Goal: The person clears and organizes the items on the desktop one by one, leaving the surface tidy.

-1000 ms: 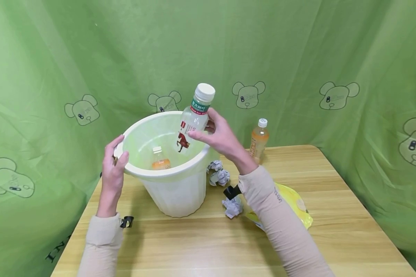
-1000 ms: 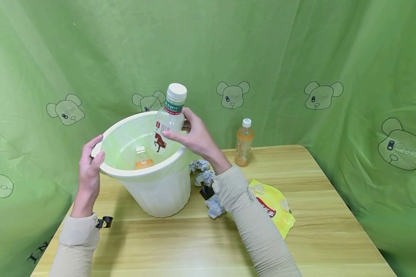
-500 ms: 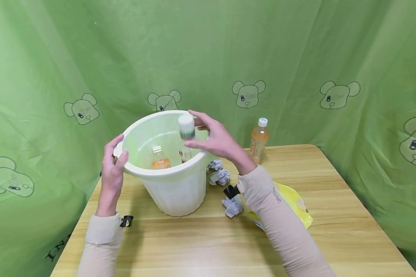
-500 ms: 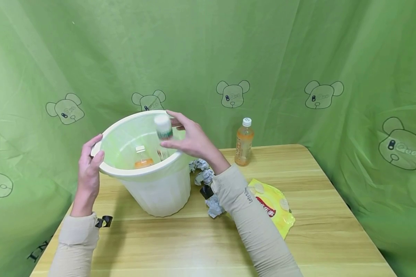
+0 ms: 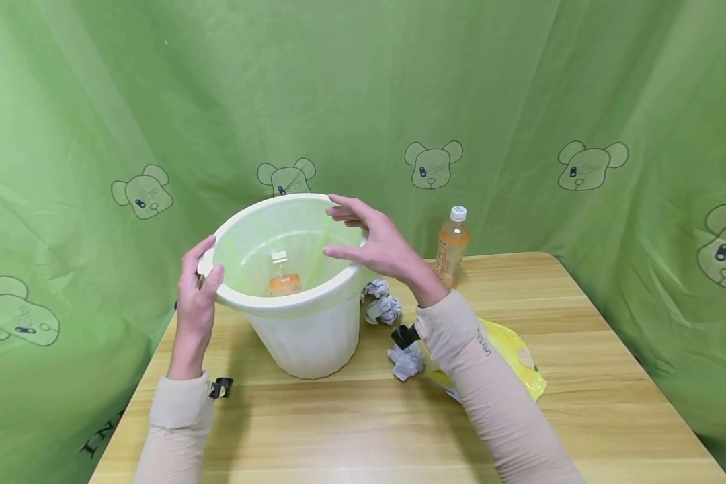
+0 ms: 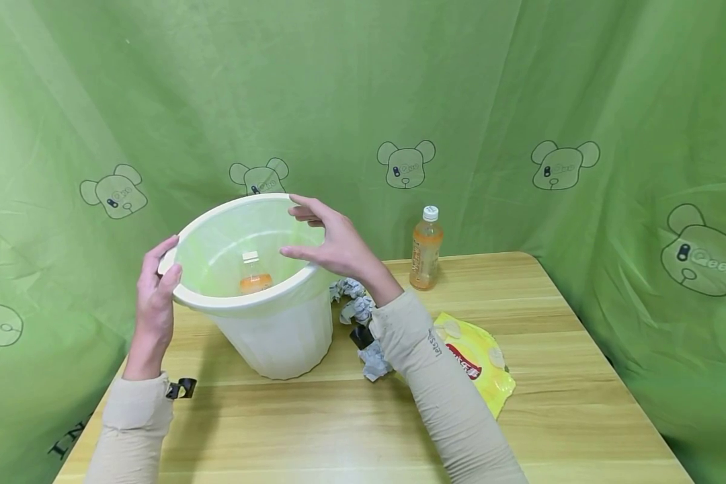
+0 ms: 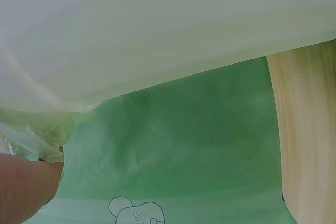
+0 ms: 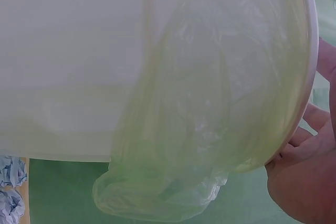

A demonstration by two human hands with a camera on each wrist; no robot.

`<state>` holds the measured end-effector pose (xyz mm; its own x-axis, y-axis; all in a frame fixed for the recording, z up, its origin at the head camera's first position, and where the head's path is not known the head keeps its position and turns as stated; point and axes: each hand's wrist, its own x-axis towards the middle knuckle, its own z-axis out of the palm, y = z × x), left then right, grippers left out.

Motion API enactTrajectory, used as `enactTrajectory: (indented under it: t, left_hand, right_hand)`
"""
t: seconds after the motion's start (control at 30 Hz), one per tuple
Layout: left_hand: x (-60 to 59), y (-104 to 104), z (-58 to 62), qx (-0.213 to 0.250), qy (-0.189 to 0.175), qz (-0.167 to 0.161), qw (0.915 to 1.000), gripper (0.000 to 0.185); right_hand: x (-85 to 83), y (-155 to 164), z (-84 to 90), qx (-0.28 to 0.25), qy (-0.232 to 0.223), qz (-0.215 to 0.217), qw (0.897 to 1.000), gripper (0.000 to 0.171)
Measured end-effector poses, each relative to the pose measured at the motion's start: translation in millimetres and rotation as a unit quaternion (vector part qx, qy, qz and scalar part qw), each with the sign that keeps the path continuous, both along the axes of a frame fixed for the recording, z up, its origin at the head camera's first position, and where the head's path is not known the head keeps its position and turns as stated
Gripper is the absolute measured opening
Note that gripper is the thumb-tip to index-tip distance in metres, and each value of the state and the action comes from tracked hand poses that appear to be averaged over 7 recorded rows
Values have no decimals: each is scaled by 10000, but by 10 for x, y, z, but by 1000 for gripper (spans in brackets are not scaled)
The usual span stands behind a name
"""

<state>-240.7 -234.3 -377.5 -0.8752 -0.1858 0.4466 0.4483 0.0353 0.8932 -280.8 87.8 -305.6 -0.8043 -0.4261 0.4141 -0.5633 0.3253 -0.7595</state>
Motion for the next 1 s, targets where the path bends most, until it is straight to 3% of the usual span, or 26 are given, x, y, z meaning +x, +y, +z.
enactTrajectory:
  t: [0.33, 0.53, 0.77, 1.0]
  left_hand:
    - [-7, -11, -12, 30, 53, -18, 10000, 58]
    - [-7, -18, -16, 12, 47, 0, 10000, 57]
    - [-7, -14, -13, -7, 55, -16, 10000, 57]
    - [-11, -12, -11, -42, 62, -18, 10000, 57]
  right_hand:
    - [0, 60, 21, -519, 57, 195, 9984, 80]
    - [-24, 221, 34, -808, 122, 25, 9967, 74]
    - [-132, 548, -50, -1190, 331, -577, 9907, 66]
    - [-270, 998, -124, -1362, 220, -1677, 9761, 90]
